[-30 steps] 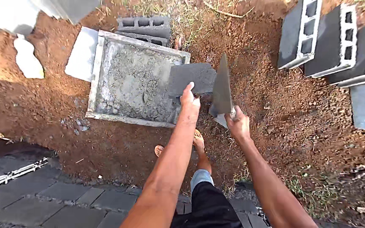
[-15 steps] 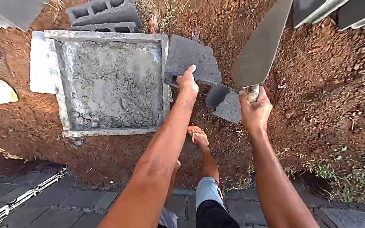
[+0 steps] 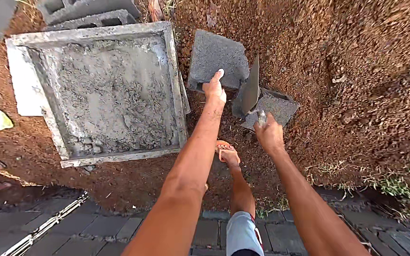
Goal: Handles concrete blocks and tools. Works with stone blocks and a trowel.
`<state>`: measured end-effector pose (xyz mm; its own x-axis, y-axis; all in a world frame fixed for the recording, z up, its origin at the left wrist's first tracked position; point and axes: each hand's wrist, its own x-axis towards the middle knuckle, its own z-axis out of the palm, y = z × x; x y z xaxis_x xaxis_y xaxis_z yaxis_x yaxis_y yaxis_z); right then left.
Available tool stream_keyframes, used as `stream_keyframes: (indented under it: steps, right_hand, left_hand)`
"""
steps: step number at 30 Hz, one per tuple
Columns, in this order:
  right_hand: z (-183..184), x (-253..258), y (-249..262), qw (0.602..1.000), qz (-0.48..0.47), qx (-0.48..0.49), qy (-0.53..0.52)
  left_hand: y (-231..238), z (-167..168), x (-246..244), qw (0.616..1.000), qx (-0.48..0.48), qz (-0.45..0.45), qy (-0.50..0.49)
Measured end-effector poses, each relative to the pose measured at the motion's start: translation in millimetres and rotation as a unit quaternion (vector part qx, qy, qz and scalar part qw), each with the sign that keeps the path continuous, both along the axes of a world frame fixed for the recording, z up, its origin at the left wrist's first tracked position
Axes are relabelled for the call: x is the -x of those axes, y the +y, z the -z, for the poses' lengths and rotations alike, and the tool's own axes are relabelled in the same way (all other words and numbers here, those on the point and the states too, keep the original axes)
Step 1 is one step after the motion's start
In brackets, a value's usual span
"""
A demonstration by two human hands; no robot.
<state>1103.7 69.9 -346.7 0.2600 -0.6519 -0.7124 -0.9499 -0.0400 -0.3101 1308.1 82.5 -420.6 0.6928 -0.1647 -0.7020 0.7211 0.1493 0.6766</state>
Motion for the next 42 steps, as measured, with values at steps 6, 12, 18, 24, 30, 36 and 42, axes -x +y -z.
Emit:
stream_keyframes:
  steps: [6,12,18,24,30,36,42]
  right_hand:
    - [-33.2,-11.7,-25.7,0.978,0.075,0.144,-0.133]
    - [17.4,-52.0,-1.9,0.979,0.055,0.125,-0.150]
    - [20.0,-21.5,19.4,0.998,0.036,0.019,-0.051]
    - [17.1,-28.8,10.8,0.985,0.095,0.082,-0.114]
    - [50.5,27.1,41.9,0.998,0.034,0.030,-0.034]
    - [64.1,55.1,54.9,0.994,-0.098,-0.028,0.023]
    - [22.0,29.7,74.4,0.969,-0.166,0.126,-0.134]
  left_hand:
    - [9.7,31.9,-21.9,1.000,0.020,0.004,0.008]
    - [26.8,40.7,-16.2,1.000,0.026,0.000,-0.004]
    - [42.7,53.5,-16.6,0.999,-0.022,0.026,0.006]
    - [52.6,43.5,-8.7,0.985,-0.124,0.010,0.116]
    - [84.5,43.2,26.2,0.950,-0.174,-0.069,0.249]
    - [133.5,64.9,74.5,0.923,-0.153,-0.188,0.299]
    - [169.3,87.6,90.2,0.913,-0.124,-0.246,0.299]
